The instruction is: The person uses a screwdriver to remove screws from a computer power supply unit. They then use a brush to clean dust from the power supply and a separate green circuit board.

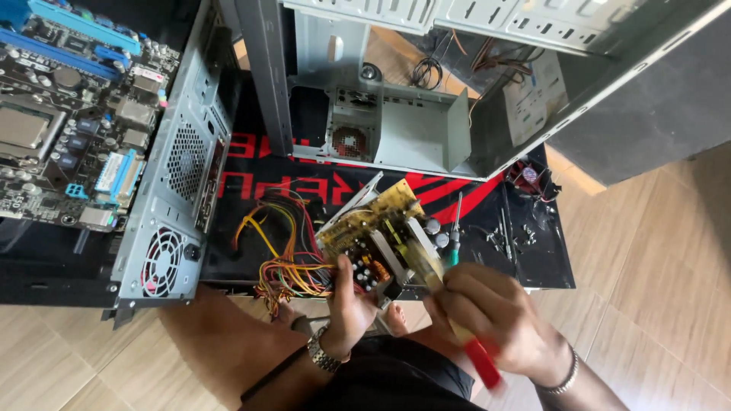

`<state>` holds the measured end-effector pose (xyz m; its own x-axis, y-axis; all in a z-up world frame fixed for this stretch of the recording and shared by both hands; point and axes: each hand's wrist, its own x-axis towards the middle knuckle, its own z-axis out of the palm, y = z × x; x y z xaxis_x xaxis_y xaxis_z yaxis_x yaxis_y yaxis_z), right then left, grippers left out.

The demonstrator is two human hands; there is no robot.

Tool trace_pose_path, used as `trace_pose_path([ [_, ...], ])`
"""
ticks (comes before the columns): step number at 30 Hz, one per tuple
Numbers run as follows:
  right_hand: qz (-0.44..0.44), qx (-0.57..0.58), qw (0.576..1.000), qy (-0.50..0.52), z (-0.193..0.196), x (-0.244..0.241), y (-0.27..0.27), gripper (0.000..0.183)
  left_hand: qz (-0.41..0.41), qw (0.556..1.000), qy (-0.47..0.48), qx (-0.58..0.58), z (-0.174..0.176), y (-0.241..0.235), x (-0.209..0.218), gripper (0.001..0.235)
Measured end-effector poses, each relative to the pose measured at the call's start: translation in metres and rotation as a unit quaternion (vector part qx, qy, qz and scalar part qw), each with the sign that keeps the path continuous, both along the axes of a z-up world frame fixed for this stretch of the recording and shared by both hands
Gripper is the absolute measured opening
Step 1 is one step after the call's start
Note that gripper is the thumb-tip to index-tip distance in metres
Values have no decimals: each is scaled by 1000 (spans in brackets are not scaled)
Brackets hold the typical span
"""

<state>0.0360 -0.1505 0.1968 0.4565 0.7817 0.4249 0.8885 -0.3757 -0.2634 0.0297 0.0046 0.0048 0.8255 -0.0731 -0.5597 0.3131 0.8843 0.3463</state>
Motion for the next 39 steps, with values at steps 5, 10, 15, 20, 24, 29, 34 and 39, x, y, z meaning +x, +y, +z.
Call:
trace_pose_path([
  [5, -22, -19, 999, -23, -5, -1, -1, 24, 15, 993, -100, -59, -43, -9, -4, 67],
  [10, -79, 106, 990, -46, -24, -7, -16, 16, 67, 998, 10, -12, 19, -2, 3, 81],
  [15, -91, 123, 985, -85, -68, -12, -21, 24, 140, 638, -418, 631, -84, -1, -3, 120],
  [20, -135, 210, 966, -61, -95, -18, -27, 7, 185, 495, -327, 784, -79, -6, -2, 104],
  [24, -130, 239, 961, -54, -142, -16, -57, 16, 154, 533, -295, 778, -98, -9, 2, 107],
  [29, -262, 373, 884, -107, -125, -14, -33, 17, 182, 536, -348, 747, -87, -2, 4, 117],
  [34, -239, 464, 853, 12, -139, -23, -5, 10, 141, 989, 42, 27, 100, -5, 20, 83],
  [39, -38, 737, 457, 497, -158, -21, -44, 3, 136, 981, 121, 72, 129, -2, 20, 91],
])
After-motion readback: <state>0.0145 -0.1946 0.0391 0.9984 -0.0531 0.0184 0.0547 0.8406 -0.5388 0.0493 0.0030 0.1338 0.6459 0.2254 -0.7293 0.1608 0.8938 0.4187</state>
